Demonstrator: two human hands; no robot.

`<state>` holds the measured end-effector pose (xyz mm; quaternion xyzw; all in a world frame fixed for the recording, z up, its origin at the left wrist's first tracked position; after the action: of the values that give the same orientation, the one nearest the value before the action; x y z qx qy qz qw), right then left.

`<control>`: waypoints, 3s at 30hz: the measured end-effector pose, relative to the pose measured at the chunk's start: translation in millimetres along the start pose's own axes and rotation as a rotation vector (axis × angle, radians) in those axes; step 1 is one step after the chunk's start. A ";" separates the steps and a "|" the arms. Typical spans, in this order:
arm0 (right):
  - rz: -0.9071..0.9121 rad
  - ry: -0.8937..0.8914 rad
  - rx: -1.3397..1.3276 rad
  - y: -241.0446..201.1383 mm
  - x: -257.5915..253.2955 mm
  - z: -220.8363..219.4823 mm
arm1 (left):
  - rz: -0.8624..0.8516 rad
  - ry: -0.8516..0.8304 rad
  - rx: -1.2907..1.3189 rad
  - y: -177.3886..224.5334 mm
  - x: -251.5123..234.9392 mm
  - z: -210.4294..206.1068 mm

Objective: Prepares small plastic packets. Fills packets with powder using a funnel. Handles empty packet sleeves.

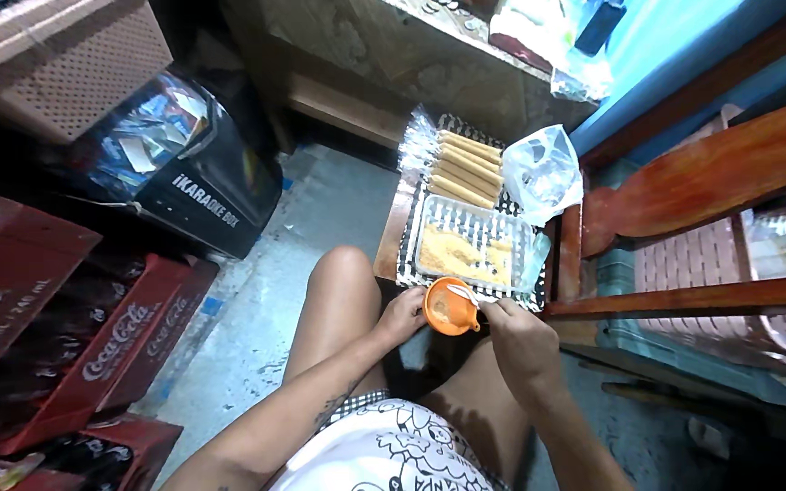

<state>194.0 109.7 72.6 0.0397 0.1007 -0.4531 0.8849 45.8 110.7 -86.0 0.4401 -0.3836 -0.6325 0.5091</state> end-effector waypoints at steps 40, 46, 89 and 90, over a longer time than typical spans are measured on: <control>0.001 -0.072 0.043 -4.4 -6.9 21.8 | -0.030 0.013 0.002 8.2 1.0 4.3; -0.023 -0.137 0.022 -7.9 -5.8 11.2 | -0.033 0.011 0.005 9.9 0.2 4.6; 0.095 -0.088 -0.038 -3.0 -2.2 -0.7 | -0.070 -0.009 0.029 7.8 1.5 1.4; 0.097 -0.084 -0.038 -2.8 -1.9 0.9 | -0.072 -0.006 0.033 6.8 1.9 1.7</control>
<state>190.8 109.4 74.0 0.0085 0.0702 -0.4088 0.9099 46.1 107.6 -79.4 0.4598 -0.3794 -0.6454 0.4776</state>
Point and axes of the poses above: each hand's wrist, its own x-axis away from the middle knuckle, its own z-axis out of the back of the hand, y = z × x, the point moved 5 cm from there along -x, towards the middle knuckle, and after that the axes turned 1 degree about -y, right-handed, at the moved point
